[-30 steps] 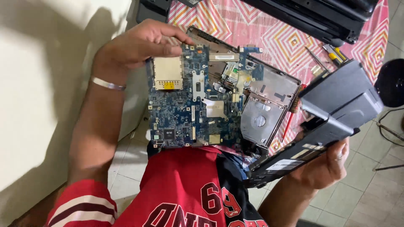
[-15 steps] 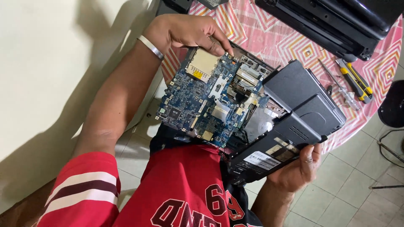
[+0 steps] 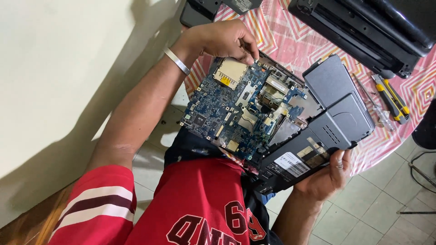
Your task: A person is shown handling and aligning a laptop motherboard within its chassis, likely during a repair or assembly process.
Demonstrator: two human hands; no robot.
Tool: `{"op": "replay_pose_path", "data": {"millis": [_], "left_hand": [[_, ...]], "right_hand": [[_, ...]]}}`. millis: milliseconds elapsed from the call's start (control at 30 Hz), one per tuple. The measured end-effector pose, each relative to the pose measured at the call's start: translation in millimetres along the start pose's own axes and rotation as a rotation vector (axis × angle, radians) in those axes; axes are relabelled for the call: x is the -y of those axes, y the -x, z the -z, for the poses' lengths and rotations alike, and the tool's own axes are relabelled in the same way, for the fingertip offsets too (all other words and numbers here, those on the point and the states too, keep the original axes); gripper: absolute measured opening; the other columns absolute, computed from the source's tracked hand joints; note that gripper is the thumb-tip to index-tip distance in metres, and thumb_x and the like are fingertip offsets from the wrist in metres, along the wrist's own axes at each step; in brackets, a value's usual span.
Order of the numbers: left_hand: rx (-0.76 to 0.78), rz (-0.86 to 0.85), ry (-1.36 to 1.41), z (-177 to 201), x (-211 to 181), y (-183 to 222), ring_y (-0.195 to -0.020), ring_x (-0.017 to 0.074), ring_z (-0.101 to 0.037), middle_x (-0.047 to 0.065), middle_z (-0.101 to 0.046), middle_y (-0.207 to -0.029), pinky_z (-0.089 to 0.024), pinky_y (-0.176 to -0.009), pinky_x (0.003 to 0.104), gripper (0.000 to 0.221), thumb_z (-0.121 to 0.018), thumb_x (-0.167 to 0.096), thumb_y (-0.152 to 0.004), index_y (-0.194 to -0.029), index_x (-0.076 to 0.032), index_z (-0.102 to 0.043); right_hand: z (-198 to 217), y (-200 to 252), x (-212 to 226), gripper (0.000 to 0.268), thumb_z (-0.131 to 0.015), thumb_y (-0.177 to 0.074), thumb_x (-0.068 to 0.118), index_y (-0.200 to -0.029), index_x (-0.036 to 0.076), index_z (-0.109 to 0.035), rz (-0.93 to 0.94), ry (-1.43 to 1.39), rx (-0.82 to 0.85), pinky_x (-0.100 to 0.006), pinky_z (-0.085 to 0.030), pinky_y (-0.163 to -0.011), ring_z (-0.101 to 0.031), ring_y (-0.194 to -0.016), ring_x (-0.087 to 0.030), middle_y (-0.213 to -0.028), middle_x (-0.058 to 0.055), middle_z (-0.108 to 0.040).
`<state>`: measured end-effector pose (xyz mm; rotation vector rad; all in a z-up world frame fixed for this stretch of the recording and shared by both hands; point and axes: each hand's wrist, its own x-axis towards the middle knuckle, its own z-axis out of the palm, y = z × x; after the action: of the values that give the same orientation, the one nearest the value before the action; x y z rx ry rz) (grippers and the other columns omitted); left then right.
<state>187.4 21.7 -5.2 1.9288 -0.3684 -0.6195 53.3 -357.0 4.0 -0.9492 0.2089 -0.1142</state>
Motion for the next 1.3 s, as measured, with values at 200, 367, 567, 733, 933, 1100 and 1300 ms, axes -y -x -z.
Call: {"op": "replay_pose_path", "data": {"millis": [200, 367, 567, 733, 933, 1100, 1300], "left_hand": [[-0.233, -0.037, -0.169, -10.1, -4.2, -2.1, -0.083, 0.0094, -0.074, -0.001, -0.079, -0.092, -0.056, -0.069, 0.025, 0.012, -0.086, -0.018, -0.084, -0.094, -0.015, -0.08], [-0.405, 0.178, -0.274, -26.0, -32.1, 9.8, -0.085, 0.0126, -0.072, -0.001, -0.078, -0.093, -0.056, -0.074, 0.032, 0.018, -0.088, -0.024, -0.084, -0.096, -0.017, -0.077], [-0.578, 0.049, -0.451, -48.6, -15.0, 14.9, -0.104, 0.0276, -0.053, 0.006, -0.064, -0.105, -0.043, -0.091, 0.045, 0.033, -0.09, -0.033, -0.086, -0.105, -0.014, -0.071], [-0.797, -0.261, -0.44, -63.0, -10.6, 36.7, -0.104, 0.0281, -0.052, 0.009, -0.056, -0.115, -0.048, -0.092, 0.043, 0.039, -0.088, -0.024, -0.093, -0.118, -0.016, -0.058], [-1.014, 0.217, -0.153, -82.2, -20.9, 87.1, -0.08, 0.018, -0.072, 0.011, -0.071, -0.103, -0.065, -0.069, 0.029, 0.02, -0.071, -0.011, -0.1, -0.117, -0.004, -0.063], [-0.938, 0.214, 0.002, -105.1, -9.2, 92.5, -0.077, 0.016, -0.066, 0.006, -0.07, -0.09, -0.056, -0.067, 0.027, 0.013, -0.07, -0.017, -0.1, -0.105, -0.005, -0.067], [-1.0, 0.285, 0.241, -104.8, -5.6, 80.9, -0.079, 0.0095, -0.061, 0.001, -0.071, -0.089, -0.053, -0.064, 0.024, 0.005, -0.072, -0.015, -0.098, -0.098, -0.012, -0.068]], "right_hand": [[-3.3, -2.6, -1.4, 0.018, -0.063, -0.098, 0.009, -0.115, 0.007, -0.066, -0.047, -0.013, -0.003, -0.044, -0.062, -0.088, -0.074, -0.103, -0.03, -0.116, -0.012, -0.076], [1.8, -7.4, -6.6, 0.026, -0.065, -0.094, 0.008, -0.12, 0.006, -0.064, -0.045, 0.012, -0.157, -0.044, -0.063, -0.088, -0.073, -0.1, -0.028, -0.114, -0.011, -0.074], [4.5, -10.4, -9.4, 0.022, -0.067, -0.094, 0.009, -0.115, 0.006, -0.067, -0.048, 0.032, -0.194, -0.042, -0.064, -0.085, -0.074, -0.094, -0.026, -0.109, -0.009, -0.075], [4.6, -11.0, -8.9, 0.018, -0.069, -0.093, 0.01, -0.111, 0.008, -0.066, -0.044, 0.095, -0.237, -0.037, -0.064, -0.08, -0.074, -0.089, -0.021, -0.103, -0.005, -0.075], [12.2, -11.5, -8.1, 0.015, -0.068, -0.095, 0.009, -0.11, 0.009, -0.064, -0.049, 0.019, -0.229, -0.044, -0.063, -0.085, -0.072, -0.095, -0.026, -0.106, -0.008, -0.074], [15.0, -17.6, -11.2, 0.008, -0.063, -0.092, 0.005, -0.092, 0.012, -0.06, -0.034, -0.015, -0.189, -0.043, -0.06, -0.077, -0.068, -0.083, -0.024, -0.092, -0.006, -0.069], [21.6, -17.4, -12.7, 0.009, -0.068, -0.096, 0.011, -0.102, 0.011, -0.062, -0.037, 0.002, -0.148, -0.041, -0.061, -0.08, -0.072, -0.09, -0.024, -0.1, -0.006, -0.073]]}}
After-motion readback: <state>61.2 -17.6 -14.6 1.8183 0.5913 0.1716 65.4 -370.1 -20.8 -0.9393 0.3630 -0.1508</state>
